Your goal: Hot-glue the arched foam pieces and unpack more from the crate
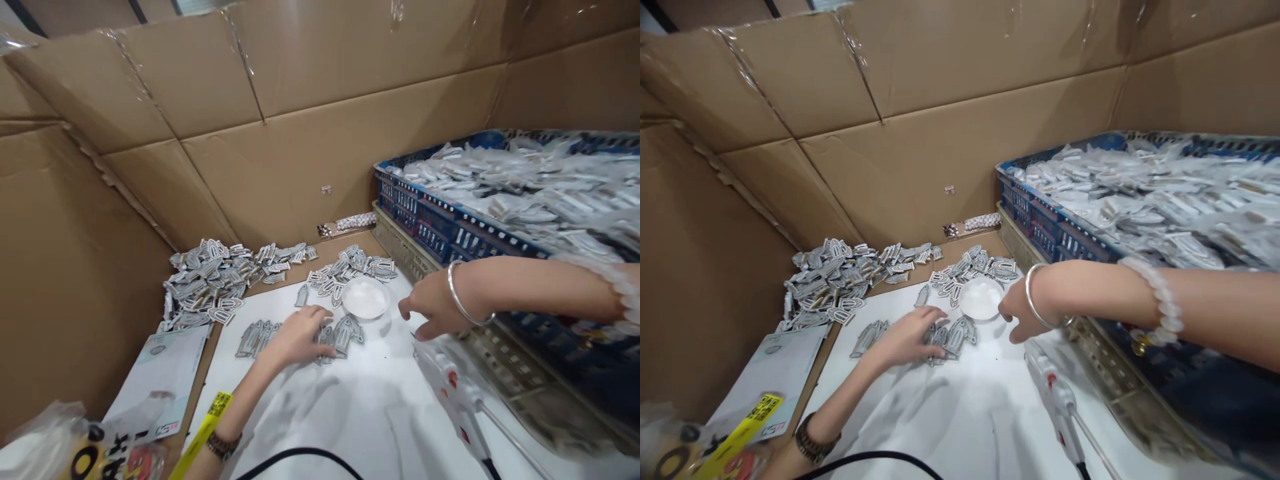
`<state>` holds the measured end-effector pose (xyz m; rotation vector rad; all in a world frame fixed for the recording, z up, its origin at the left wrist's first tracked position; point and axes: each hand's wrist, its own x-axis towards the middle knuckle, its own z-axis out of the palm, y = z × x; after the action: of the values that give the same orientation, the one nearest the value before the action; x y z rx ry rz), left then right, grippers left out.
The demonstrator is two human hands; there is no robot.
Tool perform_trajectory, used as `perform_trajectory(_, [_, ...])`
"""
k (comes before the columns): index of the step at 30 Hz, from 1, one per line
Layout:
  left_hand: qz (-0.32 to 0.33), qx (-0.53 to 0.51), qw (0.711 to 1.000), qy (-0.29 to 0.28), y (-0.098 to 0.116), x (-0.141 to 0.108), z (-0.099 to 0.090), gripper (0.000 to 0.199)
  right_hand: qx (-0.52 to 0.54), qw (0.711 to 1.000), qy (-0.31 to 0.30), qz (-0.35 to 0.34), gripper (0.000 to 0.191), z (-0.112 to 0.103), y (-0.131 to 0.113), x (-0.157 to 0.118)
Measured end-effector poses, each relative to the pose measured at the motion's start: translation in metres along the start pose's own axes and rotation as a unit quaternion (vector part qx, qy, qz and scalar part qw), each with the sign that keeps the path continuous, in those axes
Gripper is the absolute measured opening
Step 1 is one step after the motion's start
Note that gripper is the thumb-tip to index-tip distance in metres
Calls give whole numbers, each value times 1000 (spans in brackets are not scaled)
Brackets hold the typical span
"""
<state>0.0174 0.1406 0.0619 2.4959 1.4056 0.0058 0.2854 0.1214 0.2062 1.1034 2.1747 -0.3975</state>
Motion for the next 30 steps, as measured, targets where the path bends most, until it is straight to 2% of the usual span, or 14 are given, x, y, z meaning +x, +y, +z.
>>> perform_trajectory(2, [21, 29, 999, 7, 18, -1, 17, 68, -1, 1000, 13, -6, 47, 0, 0, -1])
perform_trajectory(3, [8, 40, 999, 16, 25, 1, 25, 71, -2, 1000, 20, -7, 47, 0, 0, -1])
perform_trajectory(6, [-77, 40, 995, 41, 42, 12, 44, 82, -3, 1000, 29, -11, 46, 1, 1, 0])
perform_trajectory(9, [-133, 29, 989, 59, 52, 25, 55, 88, -2, 999, 31, -15, 46, 3, 3, 1])
perform_trajectory(13, [-125, 16, 989, 74, 53, 32, 59, 71, -5, 999, 43, -17, 45, 4, 5, 0])
perform_trajectory(18, [-112, 8, 990, 87, 44, 19, 57, 48, -12, 1000, 26, -10, 49, 2, 3, -1])
perform_trajectory(20, [-113, 9, 990, 89, 46, 15, 58, 54, -10, 1000, 17, -11, 50, 2, 4, 0])
perform_trajectory(23, [-120, 10, 989, 82, 57, 19, 64, 77, -8, 1000, 15, -11, 50, 3, 5, 2])
perform_trajectory(24, [-123, 10, 989, 80, 61, 22, 66, 78, -8, 1000, 15, -12, 51, 3, 5, 2])
perform_trajectory(27, [-123, 7, 989, 75, 69, 29, 70, 63, -38, 999, 24, -16, 50, 9, 2, 6])
perform_trajectory(30, [-61, -3, 997, 46, 68, 24, 68, 52, -134, 989, 48, -27, 41, 26, -8, 15])
